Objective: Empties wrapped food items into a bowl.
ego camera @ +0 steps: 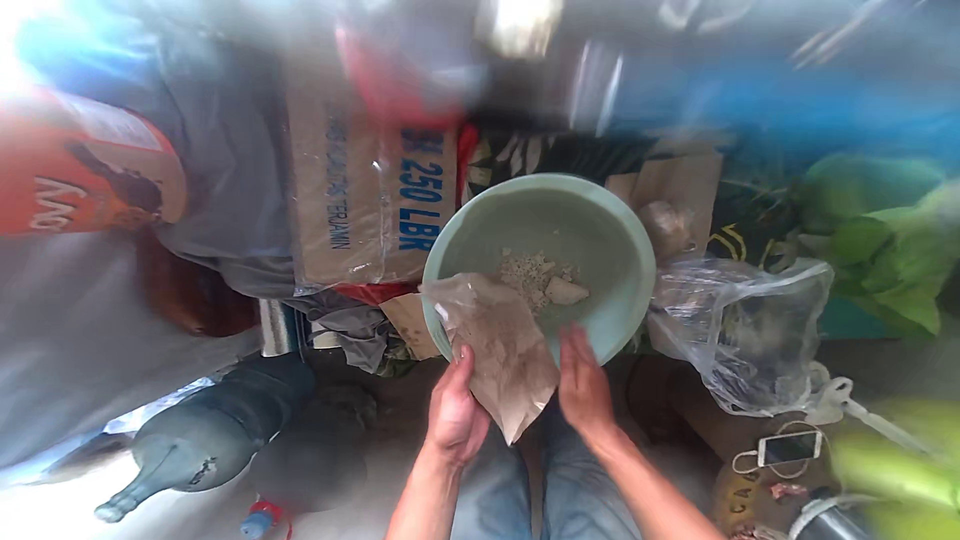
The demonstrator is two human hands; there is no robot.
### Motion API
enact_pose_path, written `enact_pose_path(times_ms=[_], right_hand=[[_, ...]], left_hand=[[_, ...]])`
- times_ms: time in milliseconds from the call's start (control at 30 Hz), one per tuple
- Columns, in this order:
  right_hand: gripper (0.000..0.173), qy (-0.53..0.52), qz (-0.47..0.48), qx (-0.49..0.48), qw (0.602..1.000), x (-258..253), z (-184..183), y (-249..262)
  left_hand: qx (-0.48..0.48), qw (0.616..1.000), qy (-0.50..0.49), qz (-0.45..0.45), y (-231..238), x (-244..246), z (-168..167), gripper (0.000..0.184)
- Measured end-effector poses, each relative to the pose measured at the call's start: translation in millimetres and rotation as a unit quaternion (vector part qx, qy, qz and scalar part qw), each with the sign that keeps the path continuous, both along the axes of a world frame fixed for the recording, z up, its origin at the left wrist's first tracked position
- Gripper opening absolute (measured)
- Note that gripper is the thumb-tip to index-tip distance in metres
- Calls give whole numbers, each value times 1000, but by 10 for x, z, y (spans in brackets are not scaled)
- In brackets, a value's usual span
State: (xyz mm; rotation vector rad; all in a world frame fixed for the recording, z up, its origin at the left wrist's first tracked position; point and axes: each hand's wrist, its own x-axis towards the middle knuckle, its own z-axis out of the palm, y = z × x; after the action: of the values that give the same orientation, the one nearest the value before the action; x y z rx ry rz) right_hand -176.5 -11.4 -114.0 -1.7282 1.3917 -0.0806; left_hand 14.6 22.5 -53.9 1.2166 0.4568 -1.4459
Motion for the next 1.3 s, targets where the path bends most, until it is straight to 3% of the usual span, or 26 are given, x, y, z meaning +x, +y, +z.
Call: enact_pose_path(times_ms=[100,200,267,300,400,500,633,700,833,900,1000,1100,1300], right_hand=[[58,-3,-34,-29,999,71,64,-242],[67,-16,-99,180,979,143,184,-537],[43,-148,-173,311,923,100,135,-645],[37,-210,-185,331,901,55,117,-647],[19,-284,-161,264,908,-80,54,-559],[15,-363,-98,217,901,-172,-17,-493],[10,-376,-83,187,904,-147,48,-502],[12,-370,-63,146,915,-125,86,-522],[14,-381,-1,97,919,-45,147,-566],[14,-389,20,116,914,-21,178,-586],[25,-320,53,113,939,-61,202,-695],[35,-146,42,-16,988,-57,222,-813],[33,-84,237,-42,967,363,439,-778]], left_hand=[[4,999,-12,-31,56,64,30,42],[-9,997,-32,-70,132,68,18,33],[-5,989,-80,-127,191,83,-20,28],[-4,980,-106,-168,229,107,-57,27],[5,965,-131,-226,296,169,-141,19],[-16,970,-102,-218,302,191,-173,31],[-69,993,-11,-94,334,205,-247,44],[-92,993,6,-74,343,236,-277,48],[-41,988,-56,-136,296,262,-247,46],[0,985,-92,-149,268,245,-231,33],[0,976,-146,-160,295,243,-245,20],[-19,946,-240,-218,331,257,-246,20],[-91,905,-315,-270,350,245,-226,20]])
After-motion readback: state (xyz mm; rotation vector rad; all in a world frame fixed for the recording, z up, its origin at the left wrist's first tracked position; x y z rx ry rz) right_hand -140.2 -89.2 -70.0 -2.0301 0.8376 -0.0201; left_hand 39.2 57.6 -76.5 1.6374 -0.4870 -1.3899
